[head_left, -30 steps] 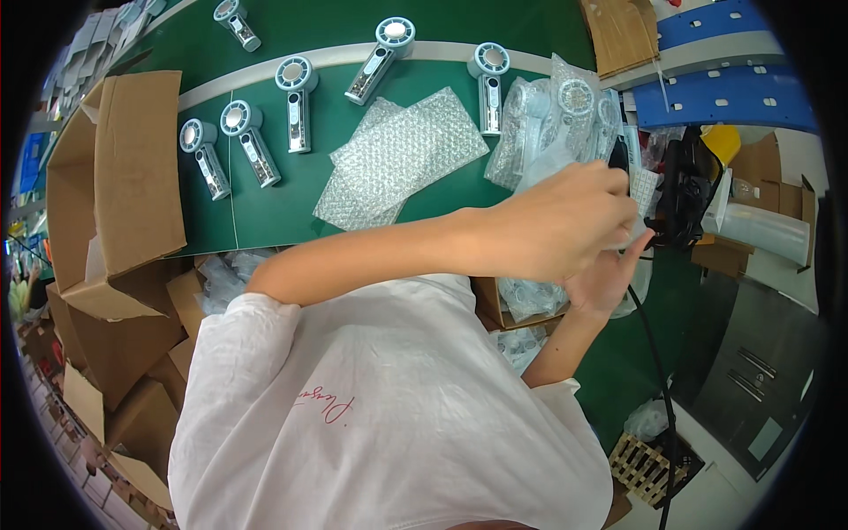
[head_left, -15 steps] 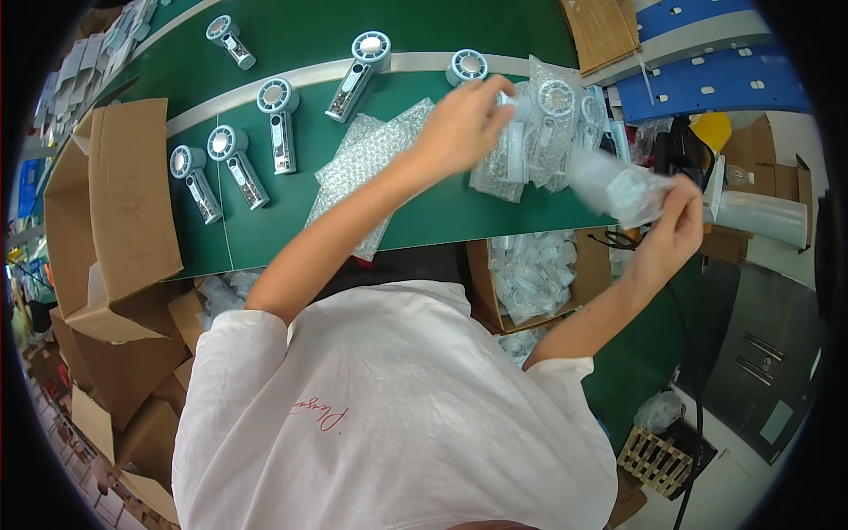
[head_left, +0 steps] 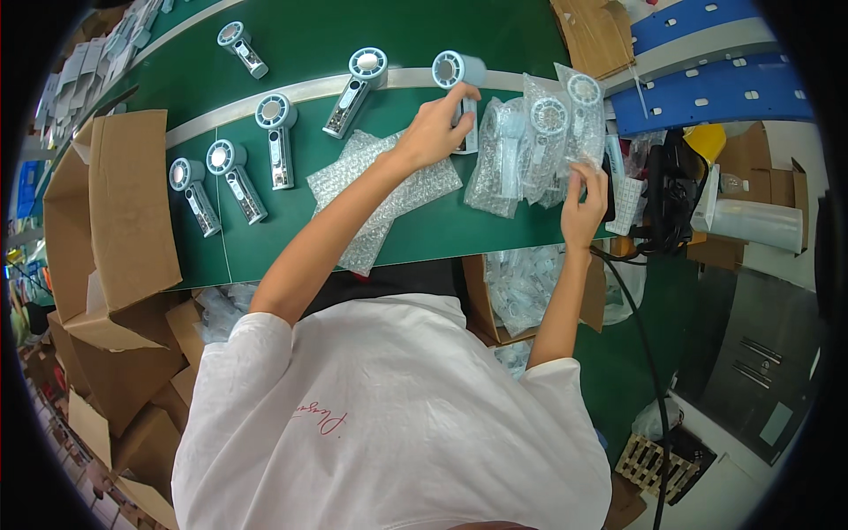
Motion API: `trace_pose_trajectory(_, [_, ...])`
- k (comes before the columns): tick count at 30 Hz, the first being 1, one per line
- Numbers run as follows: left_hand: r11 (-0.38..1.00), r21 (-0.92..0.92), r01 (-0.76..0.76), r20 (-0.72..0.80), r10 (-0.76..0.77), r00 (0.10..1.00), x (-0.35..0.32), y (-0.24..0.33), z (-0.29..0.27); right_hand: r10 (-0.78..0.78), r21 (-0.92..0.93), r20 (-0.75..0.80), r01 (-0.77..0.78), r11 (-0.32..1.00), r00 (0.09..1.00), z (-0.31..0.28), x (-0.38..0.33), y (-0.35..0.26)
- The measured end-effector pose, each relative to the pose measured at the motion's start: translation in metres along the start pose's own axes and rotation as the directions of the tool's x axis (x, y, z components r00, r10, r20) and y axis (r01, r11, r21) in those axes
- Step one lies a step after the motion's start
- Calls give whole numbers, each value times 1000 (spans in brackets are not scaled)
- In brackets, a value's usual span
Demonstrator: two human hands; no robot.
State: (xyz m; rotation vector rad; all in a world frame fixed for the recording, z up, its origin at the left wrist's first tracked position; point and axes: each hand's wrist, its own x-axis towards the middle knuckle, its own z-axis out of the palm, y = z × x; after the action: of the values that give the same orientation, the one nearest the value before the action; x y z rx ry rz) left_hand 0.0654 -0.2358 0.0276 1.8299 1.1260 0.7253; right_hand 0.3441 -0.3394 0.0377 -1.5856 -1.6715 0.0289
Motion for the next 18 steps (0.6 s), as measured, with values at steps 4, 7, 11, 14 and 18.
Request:
trace_pose_trajectory(4, [930,-328,-165,-18,168,986,-42,19,-19,80,33,-75,-78,996,994,-1,-17,-20])
trace_pose_trajectory(7, [920,-216,-326,-56,321,945,-74,38,-22,-39,-82,-312,14,996,949,0,-17,-57])
trace_pose_trajectory(11, [974,94,-205,187,185,965,-101,78,-34,246,777,308,-392,493,919,33,-39,-150])
trace_pose_trajectory(14, [999,38,-27,134,22,991,-114,81,-29,257,799,498,-554,236,828,54,-63,-150])
trace_pose_trajectory(18, [815,-507,279,-84,-369,926,-128,50,-1,179,610,787,-787,-90,590,56,-74,-142])
